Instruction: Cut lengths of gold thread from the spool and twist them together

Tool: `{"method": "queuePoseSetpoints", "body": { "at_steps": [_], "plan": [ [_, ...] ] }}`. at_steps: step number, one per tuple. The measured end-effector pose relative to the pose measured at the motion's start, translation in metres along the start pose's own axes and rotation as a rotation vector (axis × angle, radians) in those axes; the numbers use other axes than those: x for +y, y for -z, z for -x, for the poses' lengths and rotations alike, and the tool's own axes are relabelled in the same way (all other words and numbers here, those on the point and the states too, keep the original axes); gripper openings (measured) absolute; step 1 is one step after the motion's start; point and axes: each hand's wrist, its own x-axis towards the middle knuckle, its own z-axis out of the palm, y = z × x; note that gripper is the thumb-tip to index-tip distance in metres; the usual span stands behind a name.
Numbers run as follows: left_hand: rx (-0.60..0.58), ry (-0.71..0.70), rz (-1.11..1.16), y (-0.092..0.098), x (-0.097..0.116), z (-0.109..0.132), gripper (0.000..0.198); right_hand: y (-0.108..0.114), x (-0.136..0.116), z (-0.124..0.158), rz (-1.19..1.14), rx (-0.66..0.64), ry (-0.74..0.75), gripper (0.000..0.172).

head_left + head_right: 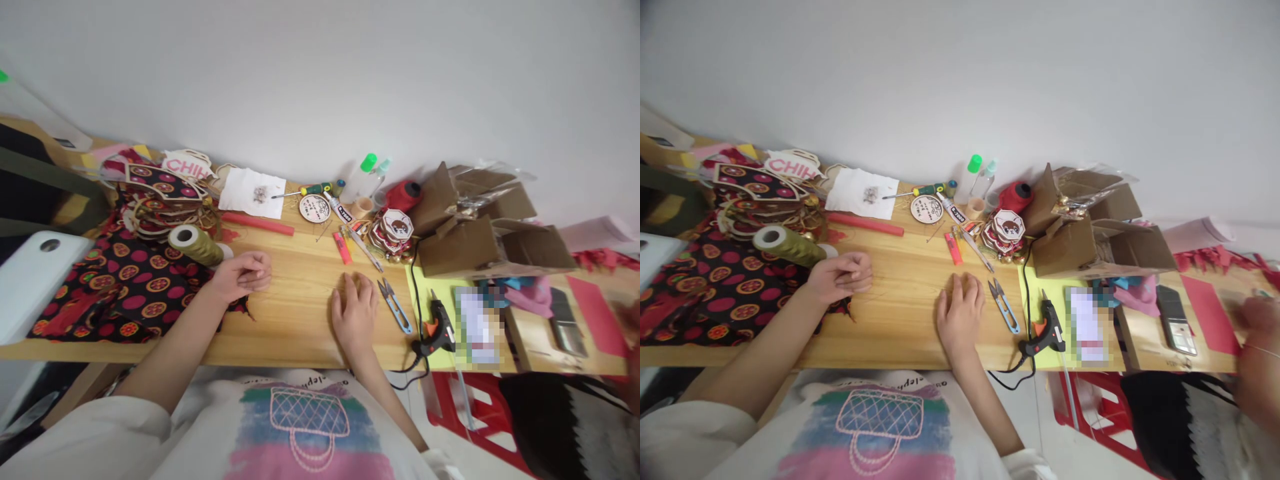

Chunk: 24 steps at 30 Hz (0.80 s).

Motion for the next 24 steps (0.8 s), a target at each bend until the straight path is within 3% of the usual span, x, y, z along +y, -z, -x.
{"method": "queuePoseSetpoints", "body": {
  "at_steps": [7, 24],
  "plan": [
    [0.002, -0.001, 0.004, 0.0024, -0.0008, -0.0002, 0.017, 0.0017, -0.0035, -0.0007, 0.091, -0.041, 0.016, 0.039],
    [-0.026, -0.004, -0.010, -0.0006, -0.0002, -0.0008, 0.017, 0.0030, -0.0022, 0.0029, 0.028, 0.051, 0.034, 0.032]
  ]
}}
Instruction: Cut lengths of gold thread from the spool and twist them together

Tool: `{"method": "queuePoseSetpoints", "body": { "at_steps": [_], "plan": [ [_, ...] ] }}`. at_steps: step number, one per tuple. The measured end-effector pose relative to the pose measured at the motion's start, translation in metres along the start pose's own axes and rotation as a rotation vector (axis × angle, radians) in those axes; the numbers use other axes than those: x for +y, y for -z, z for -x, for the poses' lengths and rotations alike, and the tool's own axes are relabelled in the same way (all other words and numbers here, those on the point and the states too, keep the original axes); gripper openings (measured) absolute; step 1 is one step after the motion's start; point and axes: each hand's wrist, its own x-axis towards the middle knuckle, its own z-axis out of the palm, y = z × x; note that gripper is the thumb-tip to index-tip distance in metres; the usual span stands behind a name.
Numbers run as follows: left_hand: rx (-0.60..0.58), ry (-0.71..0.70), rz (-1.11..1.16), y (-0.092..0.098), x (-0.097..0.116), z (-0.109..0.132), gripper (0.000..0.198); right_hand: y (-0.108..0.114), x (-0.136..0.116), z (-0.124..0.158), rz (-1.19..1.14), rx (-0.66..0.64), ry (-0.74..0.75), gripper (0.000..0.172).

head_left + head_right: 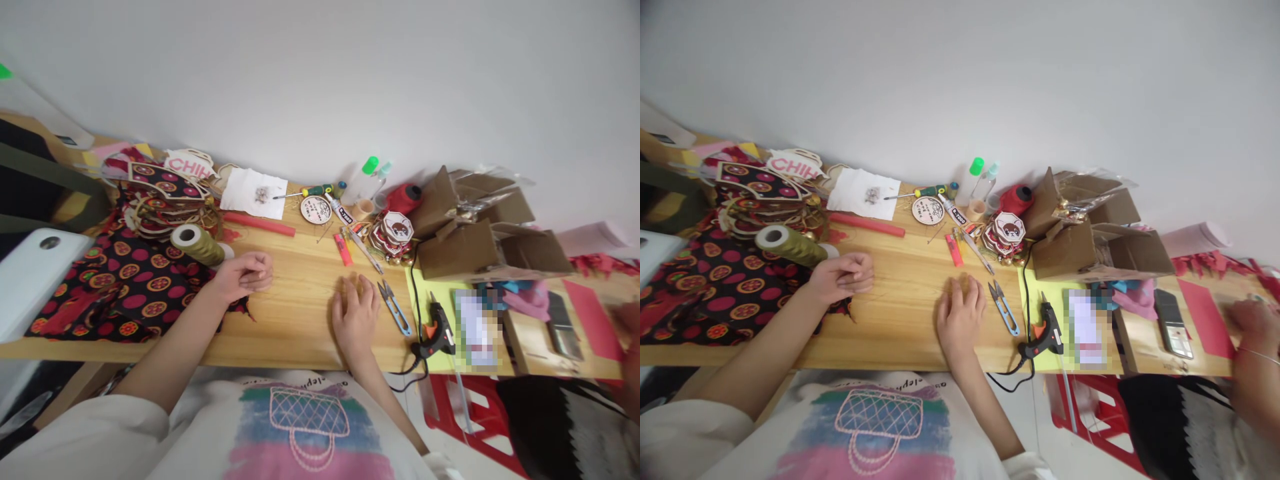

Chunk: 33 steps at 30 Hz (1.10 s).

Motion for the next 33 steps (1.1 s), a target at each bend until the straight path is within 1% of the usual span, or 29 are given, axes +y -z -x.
{"method": "queuePoseSetpoints", "body": {
  "at_steps": [6, 14, 25, 33],
  "plan": [
    [0.006, 0.006, 0.010, -0.0011, 0.0010, 0.0003, 0.017, -0.0010, -0.0009, -0.0030, 0.043, -0.051, 0.009, 0.036],
    [0.005, 0.010, 0.013, -0.0001, 0.0001, 0.0003, 0.017, -0.0013, -0.0002, 0.0000, 0.018, 0.002, 0.013, 0.030],
    [0.012, 0.011, 0.019, 0.0004, -0.0002, 0.0001, 0.017, -0.0032, -0.0003, -0.0025, 0.029, -0.060, 0.009, 0.038],
    [0.012, 0.016, 0.026, -0.0009, 0.0006, -0.0001, 0.017, -0.0027, -0.0014, -0.0009, 0.000, 0.020, 0.020, 0.031]
  ]
}}
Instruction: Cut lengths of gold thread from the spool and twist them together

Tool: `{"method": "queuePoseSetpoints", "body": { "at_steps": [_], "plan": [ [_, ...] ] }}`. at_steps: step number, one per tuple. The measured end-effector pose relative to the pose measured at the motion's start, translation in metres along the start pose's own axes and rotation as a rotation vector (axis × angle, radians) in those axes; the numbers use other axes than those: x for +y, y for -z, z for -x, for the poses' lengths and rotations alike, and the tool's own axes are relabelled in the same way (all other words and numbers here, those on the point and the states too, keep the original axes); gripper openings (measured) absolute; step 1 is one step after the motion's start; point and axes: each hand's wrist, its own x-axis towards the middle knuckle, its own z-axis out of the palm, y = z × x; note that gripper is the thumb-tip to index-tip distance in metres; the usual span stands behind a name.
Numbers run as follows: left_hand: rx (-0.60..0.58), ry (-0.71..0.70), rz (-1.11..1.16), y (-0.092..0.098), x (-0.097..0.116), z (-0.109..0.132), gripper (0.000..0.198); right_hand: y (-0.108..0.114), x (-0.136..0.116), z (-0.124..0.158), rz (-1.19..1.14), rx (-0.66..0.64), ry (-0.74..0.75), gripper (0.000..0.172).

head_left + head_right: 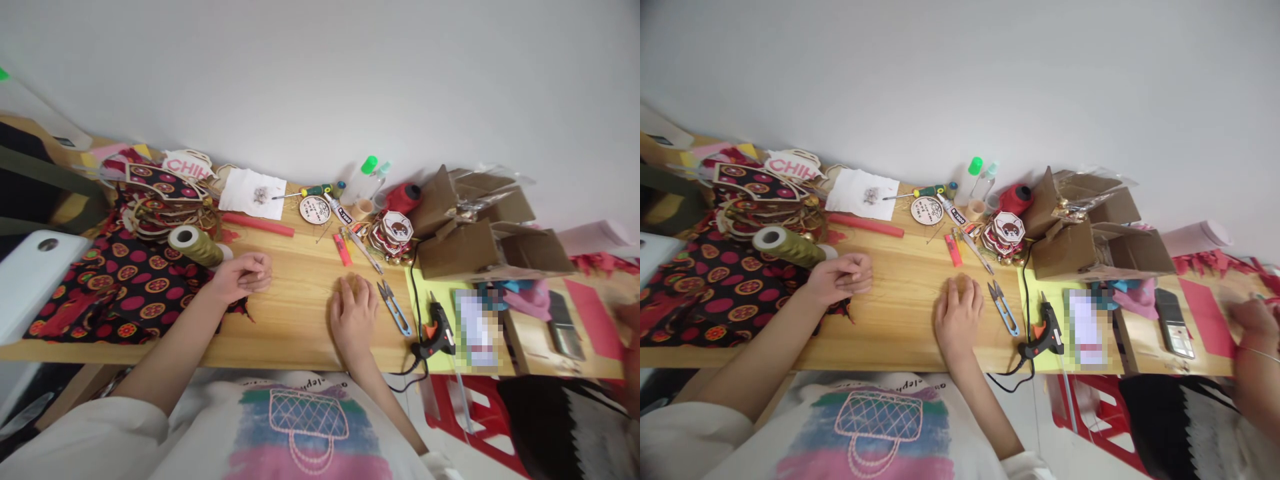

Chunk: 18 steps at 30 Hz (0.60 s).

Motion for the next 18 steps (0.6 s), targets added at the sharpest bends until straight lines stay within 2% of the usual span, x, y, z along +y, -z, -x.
{"method": "queuePoseSetpoints", "body": {
  "at_steps": [9, 18],
  "plan": [
    [0.011, -0.004, -0.016, 0.0011, -0.0007, 0.0007, 0.016, 0.0008, 0.0010, 0.0002, 0.004, -0.003, 0.009, 0.028],
    [0.001, -0.007, -0.013, 0.0008, -0.0005, 0.0004, 0.017, 0.0014, 0.0047, 0.0010, -0.139, 0.062, -0.036, 0.021]
  ]
}}
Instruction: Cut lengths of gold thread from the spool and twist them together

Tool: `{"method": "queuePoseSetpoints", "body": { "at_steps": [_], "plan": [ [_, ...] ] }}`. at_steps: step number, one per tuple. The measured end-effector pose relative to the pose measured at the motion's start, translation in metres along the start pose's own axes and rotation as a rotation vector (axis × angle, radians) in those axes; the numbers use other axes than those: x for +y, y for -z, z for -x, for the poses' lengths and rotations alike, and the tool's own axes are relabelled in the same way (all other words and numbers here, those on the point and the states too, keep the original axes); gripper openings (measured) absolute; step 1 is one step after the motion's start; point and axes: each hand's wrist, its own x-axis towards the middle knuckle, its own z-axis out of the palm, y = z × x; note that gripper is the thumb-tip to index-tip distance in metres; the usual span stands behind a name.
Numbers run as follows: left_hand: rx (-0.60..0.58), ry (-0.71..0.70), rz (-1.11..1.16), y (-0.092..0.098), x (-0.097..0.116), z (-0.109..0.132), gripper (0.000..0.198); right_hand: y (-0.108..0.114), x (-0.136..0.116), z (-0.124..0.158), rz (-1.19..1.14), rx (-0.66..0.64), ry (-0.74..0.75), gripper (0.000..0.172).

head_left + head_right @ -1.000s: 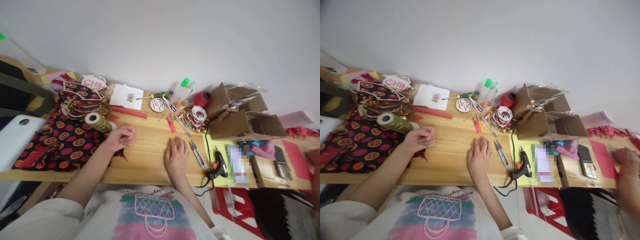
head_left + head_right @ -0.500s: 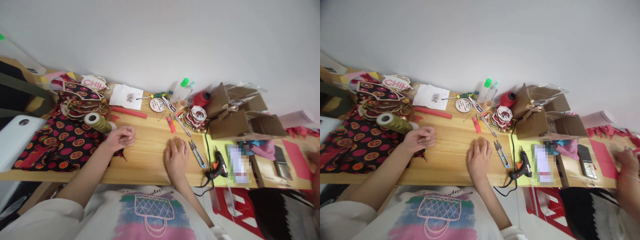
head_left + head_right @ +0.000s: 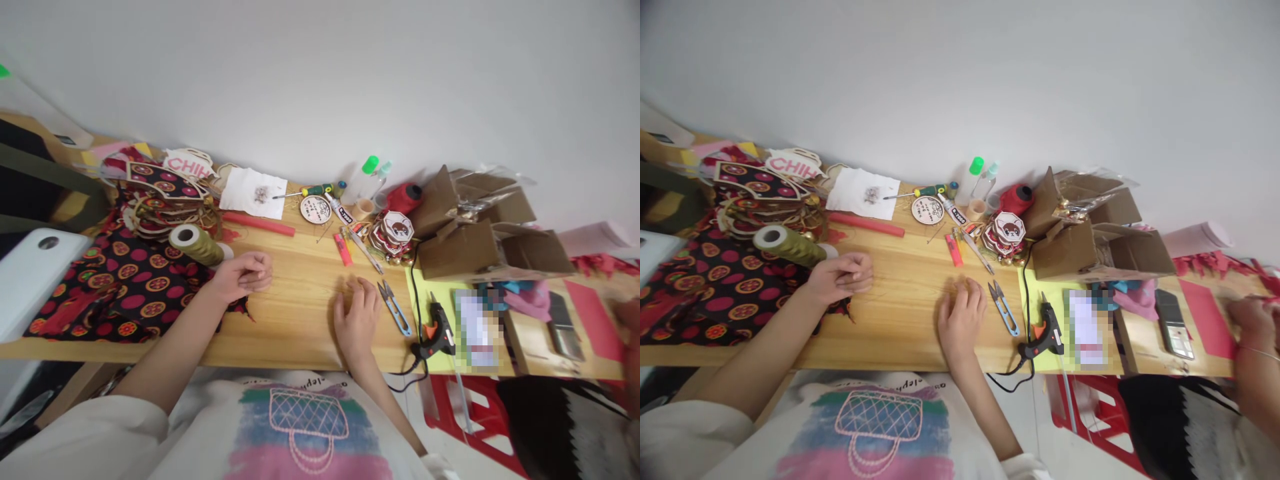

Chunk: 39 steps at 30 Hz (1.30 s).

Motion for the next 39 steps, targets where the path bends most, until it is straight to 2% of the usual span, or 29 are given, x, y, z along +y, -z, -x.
{"method": "queuePoseSetpoints", "body": {
  "at_steps": [6, 14, 26, 29, 34, 39],
  "plan": [
    [-0.002, -0.001, -0.002, 0.002, -0.001, 0.001, 0.017, -0.002, 0.004, 0.001, -0.069, 0.065, -0.003, 0.006],
    [0.013, 0.002, 0.007, 0.001, -0.001, 0.000, 0.018, -0.006, 0.013, 0.004, -0.102, 0.049, -0.062, 0.011],
    [-0.003, -0.008, -0.006, -0.002, 0.001, 0.000, 0.016, -0.001, 0.009, 0.003, -0.139, 0.033, -0.086, 0.020],
    [-0.004, -0.007, -0.005, -0.003, 0.001, 0.000, 0.016, -0.001, 0.011, 0.003, -0.167, 0.066, -0.164, 0.024],
    [-0.005, -0.010, -0.008, -0.002, 0.000, 0.000, 0.017, 0.000, 0.014, 0.002, -0.296, 0.090, -0.375, 0.031],
    [-0.019, -0.006, -0.013, -0.001, 0.001, 0.000, 0.017, 0.002, 0.014, 0.001, -0.400, 0.139, -0.456, 0.036]
  ]
}}
